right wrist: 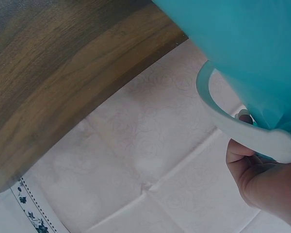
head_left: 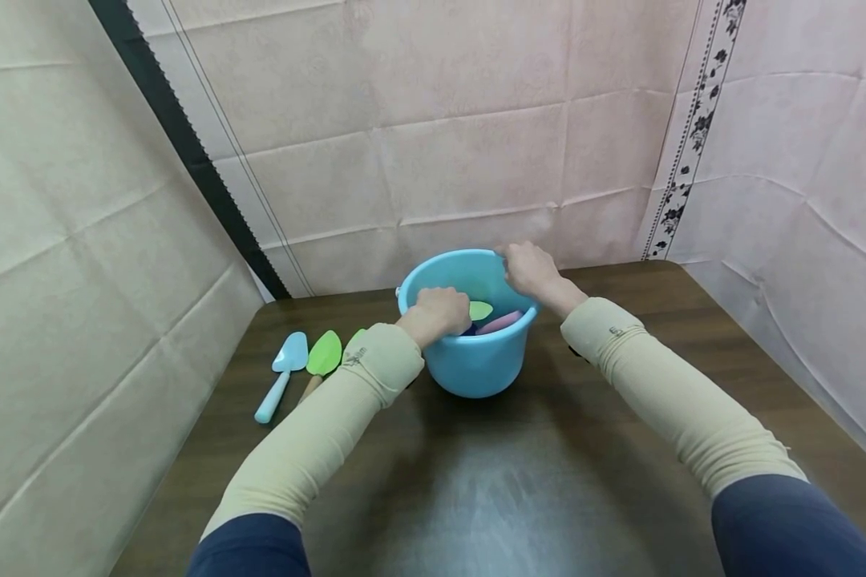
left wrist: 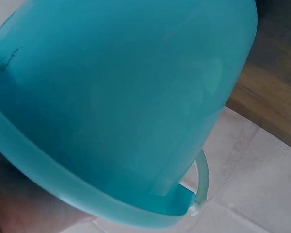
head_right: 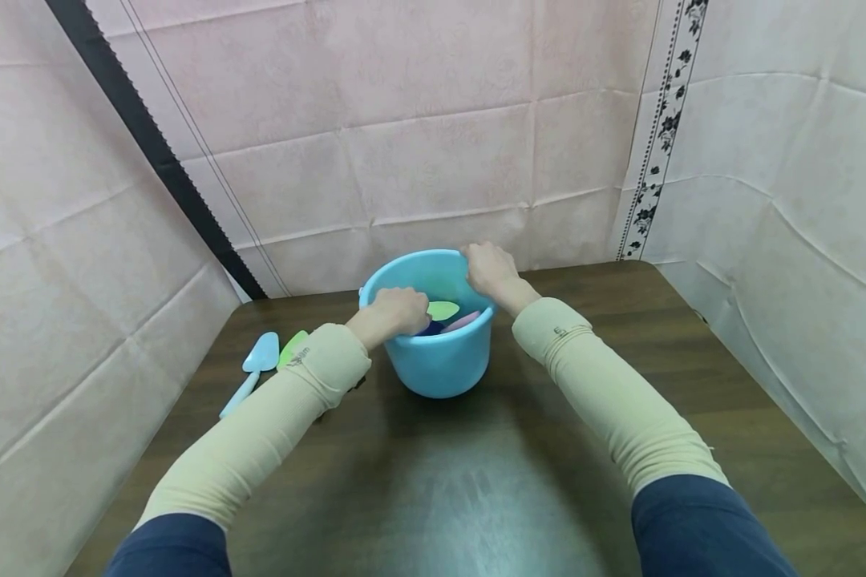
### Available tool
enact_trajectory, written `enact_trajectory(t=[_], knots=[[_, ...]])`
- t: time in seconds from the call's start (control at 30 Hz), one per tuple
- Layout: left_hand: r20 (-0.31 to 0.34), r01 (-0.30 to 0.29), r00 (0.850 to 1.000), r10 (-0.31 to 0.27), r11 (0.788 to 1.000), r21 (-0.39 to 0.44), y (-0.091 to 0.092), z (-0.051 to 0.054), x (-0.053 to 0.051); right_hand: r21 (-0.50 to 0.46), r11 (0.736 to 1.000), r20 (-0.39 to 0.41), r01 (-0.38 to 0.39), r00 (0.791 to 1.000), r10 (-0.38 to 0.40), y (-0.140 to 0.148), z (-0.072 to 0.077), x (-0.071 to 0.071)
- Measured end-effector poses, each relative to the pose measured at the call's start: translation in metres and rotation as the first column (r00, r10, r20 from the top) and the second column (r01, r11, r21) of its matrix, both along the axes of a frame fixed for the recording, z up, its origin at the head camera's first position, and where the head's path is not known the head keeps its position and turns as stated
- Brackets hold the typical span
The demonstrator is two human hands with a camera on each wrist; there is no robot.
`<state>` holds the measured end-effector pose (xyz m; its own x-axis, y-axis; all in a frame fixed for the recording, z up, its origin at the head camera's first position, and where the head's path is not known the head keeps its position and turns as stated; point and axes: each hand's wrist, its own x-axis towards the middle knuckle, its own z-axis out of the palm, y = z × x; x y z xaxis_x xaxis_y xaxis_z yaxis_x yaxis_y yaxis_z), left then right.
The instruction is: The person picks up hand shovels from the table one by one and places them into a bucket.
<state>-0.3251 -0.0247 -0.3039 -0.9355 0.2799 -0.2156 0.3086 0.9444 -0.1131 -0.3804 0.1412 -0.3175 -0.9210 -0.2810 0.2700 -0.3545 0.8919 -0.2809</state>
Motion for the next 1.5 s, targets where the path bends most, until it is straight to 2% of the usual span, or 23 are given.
enact_trajectory(t=[0.3, 0.5, 0.77, 0.9, 1.07, 1.5], knots=[[0.058, -0.002, 0.998, 0.002, 1.0, -0.004, 0.002, -0.004, -0.004, -0.008, 1.0, 0.01, 0.012, 1.0, -0.012, 0.001, 0.0, 0.0], [0.075, 0.002, 0.997, -0.003, 1.0, 0.008, 0.002, -0.007, -0.005, -0.015, 1.0, -0.008, -0.003, 1.0, 0.003, 0.0, 0.0, -0.001], [0.084, 0.007, 0.996, -0.009, 1.0, 0.018, 0.003, -0.01, -0.007, -0.032, 0.999, 0.005, 0.0, 1.0, 0.001, 0.0, 0.0, 0.0], [0.108, 0.011, 0.994, -0.014, 1.0, 0.026, 0.003, -0.012, -0.008, -0.034, 0.999, 0.0, -0.003, 1.0, 0.003, 0.0, 0.0, 0.0], [0.138, 0.024, 0.99, -0.027, 0.999, 0.026, 0.003, -0.012, -0.009, -0.027, 1.0, 0.005, 0.003, 1.0, -0.003, 0.0, 0.0, -0.001], [0.157, 0.014, 0.987, -0.021, 0.999, 0.042, 0.003, -0.011, -0.009, -0.012, 1.0, 0.002, 0.01, 1.0, -0.01, 0.0, 0.0, -0.001]])
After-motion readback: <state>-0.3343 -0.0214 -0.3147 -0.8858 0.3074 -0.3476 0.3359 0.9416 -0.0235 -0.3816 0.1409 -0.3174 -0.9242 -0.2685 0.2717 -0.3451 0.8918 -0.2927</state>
